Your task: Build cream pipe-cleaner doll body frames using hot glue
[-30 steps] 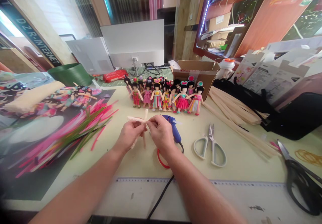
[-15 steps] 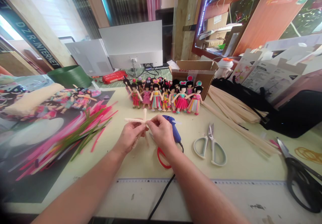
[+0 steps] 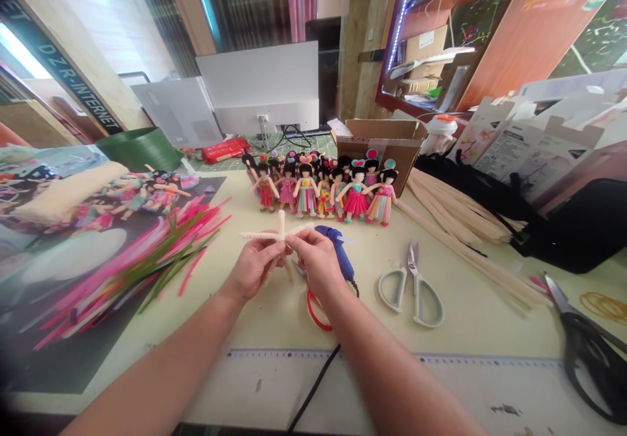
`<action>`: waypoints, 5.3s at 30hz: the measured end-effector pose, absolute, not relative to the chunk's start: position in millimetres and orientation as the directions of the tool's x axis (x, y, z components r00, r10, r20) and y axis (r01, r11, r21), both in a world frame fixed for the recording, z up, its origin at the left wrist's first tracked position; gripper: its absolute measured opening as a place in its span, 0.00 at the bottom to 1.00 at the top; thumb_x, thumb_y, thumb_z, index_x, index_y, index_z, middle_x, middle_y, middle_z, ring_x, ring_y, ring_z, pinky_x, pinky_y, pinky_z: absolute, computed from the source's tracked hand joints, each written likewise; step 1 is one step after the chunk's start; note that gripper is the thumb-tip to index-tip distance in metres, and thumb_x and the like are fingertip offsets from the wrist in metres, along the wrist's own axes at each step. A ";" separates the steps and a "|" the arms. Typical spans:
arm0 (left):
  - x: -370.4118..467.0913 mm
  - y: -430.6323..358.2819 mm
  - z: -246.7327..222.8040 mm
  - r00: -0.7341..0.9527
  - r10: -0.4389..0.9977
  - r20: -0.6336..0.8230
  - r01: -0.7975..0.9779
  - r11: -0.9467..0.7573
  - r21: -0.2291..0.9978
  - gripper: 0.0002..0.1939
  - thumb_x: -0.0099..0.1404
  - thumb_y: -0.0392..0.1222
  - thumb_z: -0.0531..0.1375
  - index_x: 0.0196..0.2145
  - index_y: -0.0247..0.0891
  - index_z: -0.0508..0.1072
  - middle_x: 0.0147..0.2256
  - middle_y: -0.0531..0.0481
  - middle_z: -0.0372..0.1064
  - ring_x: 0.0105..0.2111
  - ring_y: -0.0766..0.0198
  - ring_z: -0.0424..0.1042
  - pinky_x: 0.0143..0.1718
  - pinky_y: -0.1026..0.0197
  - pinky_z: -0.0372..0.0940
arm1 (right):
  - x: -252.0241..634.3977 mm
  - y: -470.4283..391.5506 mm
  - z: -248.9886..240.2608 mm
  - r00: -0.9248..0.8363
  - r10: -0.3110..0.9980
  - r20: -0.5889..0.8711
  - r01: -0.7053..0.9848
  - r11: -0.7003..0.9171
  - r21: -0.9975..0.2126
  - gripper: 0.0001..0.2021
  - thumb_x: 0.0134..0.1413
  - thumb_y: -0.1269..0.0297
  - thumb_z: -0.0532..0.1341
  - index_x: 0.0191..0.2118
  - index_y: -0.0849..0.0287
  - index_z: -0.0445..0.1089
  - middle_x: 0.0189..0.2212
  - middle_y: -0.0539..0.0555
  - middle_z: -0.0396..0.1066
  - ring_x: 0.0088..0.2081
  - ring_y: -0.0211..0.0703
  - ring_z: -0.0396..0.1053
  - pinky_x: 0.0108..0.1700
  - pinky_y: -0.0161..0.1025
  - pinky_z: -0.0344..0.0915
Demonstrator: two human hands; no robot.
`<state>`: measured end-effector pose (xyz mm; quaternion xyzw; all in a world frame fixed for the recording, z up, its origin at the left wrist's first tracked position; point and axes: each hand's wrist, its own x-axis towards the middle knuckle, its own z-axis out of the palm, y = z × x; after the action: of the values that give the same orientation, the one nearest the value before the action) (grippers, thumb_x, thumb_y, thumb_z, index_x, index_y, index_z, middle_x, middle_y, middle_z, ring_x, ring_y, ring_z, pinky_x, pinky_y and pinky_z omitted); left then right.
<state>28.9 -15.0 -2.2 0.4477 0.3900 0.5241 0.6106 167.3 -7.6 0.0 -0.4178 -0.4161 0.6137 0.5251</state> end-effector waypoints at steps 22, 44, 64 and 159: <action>27.0 -12.3 -4.9 0.107 0.989 -0.099 -0.380 0.133 0.915 0.15 0.56 0.50 0.66 0.29 0.34 0.72 0.24 0.52 0.69 0.22 0.71 0.65 0.26 0.65 0.60 | 163.8 -9.7 -1.1 -0.074 0.996 -0.054 -0.305 -0.074 -0.950 0.11 0.41 0.59 0.69 0.28 0.60 0.73 0.22 0.49 0.70 0.20 0.32 0.55 0.24 0.34 0.51; 30.9 -13.4 -3.1 0.041 0.998 -0.053 -0.259 0.062 0.964 0.16 0.50 0.42 0.70 0.31 0.36 0.66 0.27 0.56 0.65 0.26 0.72 0.64 0.30 0.67 0.60 | 160.6 -11.6 0.9 0.017 1.000 -0.003 -0.298 0.002 -0.954 0.09 0.44 0.61 0.68 0.29 0.60 0.72 0.21 0.46 0.65 0.21 0.32 0.54 0.24 0.34 0.52; 27.9 -18.1 1.9 0.014 0.999 0.029 0.028 -0.029 0.999 0.15 0.58 0.50 0.64 0.29 0.35 0.69 0.25 0.50 0.72 0.28 0.65 0.71 0.32 0.63 0.63 | 162.3 -15.0 2.8 -0.030 0.971 0.237 0.002 0.238 -0.971 0.05 0.53 0.62 0.62 0.32 0.59 0.72 0.24 0.50 0.70 0.28 0.39 0.69 0.33 0.37 0.64; 27.6 -15.3 -2.3 0.012 0.997 -0.073 -0.169 0.074 0.983 0.16 0.49 0.45 0.71 0.35 0.35 0.77 0.33 0.49 0.75 0.35 0.64 0.71 0.41 0.61 0.63 | 167.5 -10.9 2.3 -0.033 0.973 0.228 0.007 0.228 -0.974 0.07 0.51 0.59 0.65 0.32 0.57 0.76 0.29 0.53 0.73 0.33 0.42 0.68 0.37 0.39 0.64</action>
<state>27.6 -15.3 -2.3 0.4385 0.4724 0.5202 0.5603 167.5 -10.9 2.3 -0.4340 -0.5648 0.4445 0.5432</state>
